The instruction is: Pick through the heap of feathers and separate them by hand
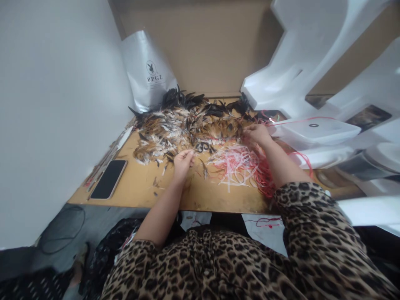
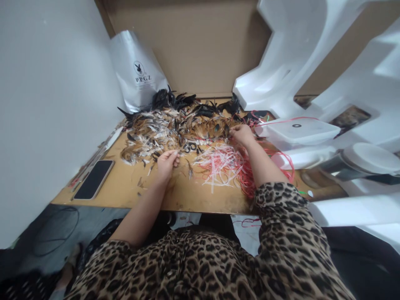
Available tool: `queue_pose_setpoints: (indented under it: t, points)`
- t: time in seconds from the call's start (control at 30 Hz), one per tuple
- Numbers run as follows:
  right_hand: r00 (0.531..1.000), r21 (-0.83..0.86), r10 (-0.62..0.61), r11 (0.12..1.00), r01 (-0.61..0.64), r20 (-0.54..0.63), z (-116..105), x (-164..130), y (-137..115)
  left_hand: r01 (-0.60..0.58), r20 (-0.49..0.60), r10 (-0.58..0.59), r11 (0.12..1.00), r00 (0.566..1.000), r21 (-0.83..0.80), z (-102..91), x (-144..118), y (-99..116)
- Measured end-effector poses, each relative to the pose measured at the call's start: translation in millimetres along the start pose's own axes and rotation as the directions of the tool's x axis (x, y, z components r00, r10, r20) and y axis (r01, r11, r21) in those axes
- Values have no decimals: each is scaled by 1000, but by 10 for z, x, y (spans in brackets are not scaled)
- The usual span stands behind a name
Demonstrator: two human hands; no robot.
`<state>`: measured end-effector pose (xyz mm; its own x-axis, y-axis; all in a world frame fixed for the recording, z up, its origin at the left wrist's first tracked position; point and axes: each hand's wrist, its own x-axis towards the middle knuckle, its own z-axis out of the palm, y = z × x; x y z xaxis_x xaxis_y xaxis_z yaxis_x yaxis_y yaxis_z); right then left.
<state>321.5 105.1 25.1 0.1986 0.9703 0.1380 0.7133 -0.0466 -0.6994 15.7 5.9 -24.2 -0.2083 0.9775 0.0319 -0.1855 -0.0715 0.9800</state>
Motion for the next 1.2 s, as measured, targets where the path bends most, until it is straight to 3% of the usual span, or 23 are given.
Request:
queue_pose_setpoints:
  t: [0.13,0.23,0.3,0.37,0.53,0.73,0.97,1.03,1.1,1.17,1.2]
  points:
    - [978,18,-128,991,133,-164,-38,-191,-318,-57,-107,43,990,993,-126,-99,78,51]
    - [951,24,-270,961,277,-151,9,-429,-606,-102,-180,63,971,982,-217,-154,123,76]
    - [931,65,-358,929,363,-75,124,-602,-778,-121,-190,76,963,979,-241,-168,137,85]
    - [907,94,-413,909,405,80,305,-762,-917,-126,-186,80,959,979,-254,-172,144,88]
    - [775,5,-466,858,514,427,851,-996,-1144,-125,-208,72,958,975,-257,-204,180,82]
    - [816,-280,-346,816,505,463,1244,-1028,-1295,-123,-187,79,963,979,-241,-306,257,75]
    - [846,-337,-299,819,465,442,1347,-1057,-1271,-113,-110,89,965,990,-238,-328,225,68]
    - [870,-249,-316,871,425,379,1329,-1017,-1233,-105,-88,87,967,992,-233,-311,203,69]
    - [896,-53,-308,938,341,318,1298,-960,-1197,-86,-69,72,970,995,-226,-291,184,68]
    - [918,233,-239,958,169,315,1260,-908,-1172,-68,-48,59,975,997,-211,-272,169,61]
    - [917,378,-202,924,62,344,1242,-890,-1164,-60,-35,54,978,998,-198,-264,162,56]
